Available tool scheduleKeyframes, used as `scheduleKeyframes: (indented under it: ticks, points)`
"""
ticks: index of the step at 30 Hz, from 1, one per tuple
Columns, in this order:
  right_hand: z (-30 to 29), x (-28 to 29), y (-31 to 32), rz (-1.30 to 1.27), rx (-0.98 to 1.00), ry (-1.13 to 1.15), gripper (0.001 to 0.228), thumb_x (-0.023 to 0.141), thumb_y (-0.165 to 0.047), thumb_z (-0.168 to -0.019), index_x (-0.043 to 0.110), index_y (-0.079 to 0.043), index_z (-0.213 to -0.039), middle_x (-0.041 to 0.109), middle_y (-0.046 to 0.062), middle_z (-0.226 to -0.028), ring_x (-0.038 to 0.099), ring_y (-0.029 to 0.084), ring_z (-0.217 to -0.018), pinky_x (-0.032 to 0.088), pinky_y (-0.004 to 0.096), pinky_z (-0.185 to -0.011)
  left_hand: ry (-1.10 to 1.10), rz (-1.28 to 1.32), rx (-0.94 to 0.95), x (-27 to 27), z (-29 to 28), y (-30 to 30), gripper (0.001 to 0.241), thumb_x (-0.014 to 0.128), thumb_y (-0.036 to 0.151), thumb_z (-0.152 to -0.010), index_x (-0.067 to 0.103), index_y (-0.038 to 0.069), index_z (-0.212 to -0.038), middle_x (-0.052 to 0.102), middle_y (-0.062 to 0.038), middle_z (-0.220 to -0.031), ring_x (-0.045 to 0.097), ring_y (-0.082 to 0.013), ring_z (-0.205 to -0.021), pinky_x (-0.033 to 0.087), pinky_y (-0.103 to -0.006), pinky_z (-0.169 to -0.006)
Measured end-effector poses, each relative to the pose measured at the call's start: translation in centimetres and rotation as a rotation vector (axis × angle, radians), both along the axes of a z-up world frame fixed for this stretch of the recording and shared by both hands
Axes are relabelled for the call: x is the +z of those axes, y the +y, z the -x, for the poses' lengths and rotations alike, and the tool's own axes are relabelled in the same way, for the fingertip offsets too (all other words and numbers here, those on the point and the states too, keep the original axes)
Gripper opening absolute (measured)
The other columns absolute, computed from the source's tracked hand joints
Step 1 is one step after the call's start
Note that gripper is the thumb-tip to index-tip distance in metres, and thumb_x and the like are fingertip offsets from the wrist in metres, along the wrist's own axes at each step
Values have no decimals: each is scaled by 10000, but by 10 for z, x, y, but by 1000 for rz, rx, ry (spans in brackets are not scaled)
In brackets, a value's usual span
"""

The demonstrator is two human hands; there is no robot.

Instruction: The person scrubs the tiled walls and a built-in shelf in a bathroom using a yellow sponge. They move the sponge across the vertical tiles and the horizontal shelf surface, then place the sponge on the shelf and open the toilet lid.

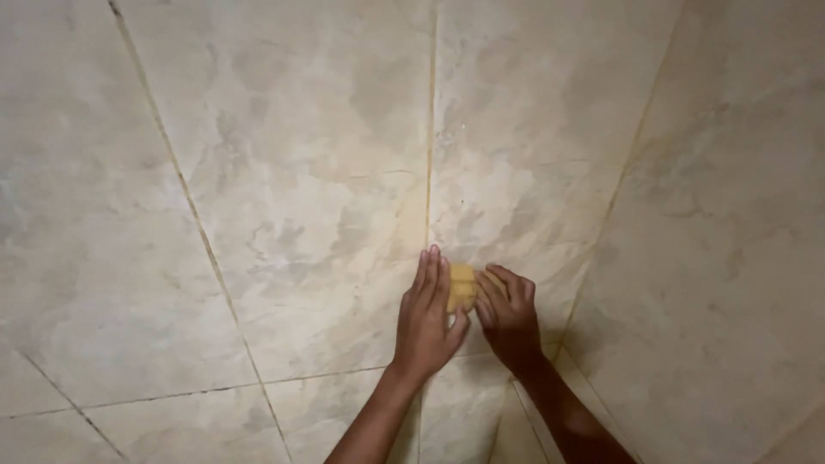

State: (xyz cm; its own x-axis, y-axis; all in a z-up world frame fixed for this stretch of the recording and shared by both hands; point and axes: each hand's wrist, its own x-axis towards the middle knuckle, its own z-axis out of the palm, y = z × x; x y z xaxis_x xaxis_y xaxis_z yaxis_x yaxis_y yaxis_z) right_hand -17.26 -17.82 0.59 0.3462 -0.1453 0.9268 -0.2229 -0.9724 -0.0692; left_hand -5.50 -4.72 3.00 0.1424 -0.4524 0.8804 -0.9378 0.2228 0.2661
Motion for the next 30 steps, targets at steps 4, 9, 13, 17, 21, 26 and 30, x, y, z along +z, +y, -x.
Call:
scheduleKeyframes:
  ticks: [4,9,13,17,21,26,30]
  points:
    - [0,-18,2,-8,52,27,463,716,-118,-819,644,-48,-1271,587,170,-1333,538,398,-1189,434,489,-1009,-52,21,33,-41,-9,2,745,652,39,-874,350,-73,-1546,348,-303,-1623,317,-467,-1539,369,-510,-1193]
    - [-11,-87,-14,27,4,95,450,707,-138,-866,612,-83,-1302,595,160,-1309,535,363,-1209,420,504,-1000,-3,-113,48,-91,-13,14,741,658,46,-879,341,-87,-1536,354,-322,-1598,290,-490,-1517,364,-499,-1162]
    - [-10,-136,-14,-21,23,172,471,703,-138,-843,596,-68,-1296,598,166,-1274,528,365,-1221,401,515,-994,72,-182,24,-140,-7,24,752,664,49,-886,329,-65,-1549,343,-304,-1614,264,-475,-1535,345,-490,-1173]
    - [-9,-148,-16,-71,71,200,395,700,-121,-856,607,-76,-1236,600,159,-1264,532,367,-1216,393,504,-1010,230,-185,-61,-164,0,23,800,641,12,-877,266,-63,-1579,242,-318,-1652,173,-482,-1549,271,-497,-1211]
    - [-10,-136,-22,-123,53,146,333,700,-109,-866,638,-87,-1192,623,152,-1253,548,362,-1189,412,482,-1032,282,-132,-81,-147,12,21,790,632,17,-910,241,-59,-1591,205,-324,-1677,155,-491,-1565,266,-495,-1225]
    - [-10,-59,-13,-78,35,59,350,711,-87,-872,666,-75,-1219,617,172,-1241,546,382,-1154,440,473,-1002,176,-20,-60,-95,6,4,785,642,37,-932,231,-66,-1594,214,-345,-1661,169,-502,-1566,283,-507,-1227]
    - [-16,-3,-15,40,41,-77,379,710,-26,-890,674,-70,-1265,624,131,-1242,565,355,-1171,473,462,-1017,85,77,-35,-37,1,-4,795,653,41,-921,243,-60,-1594,233,-350,-1656,191,-513,-1563,296,-508,-1234]
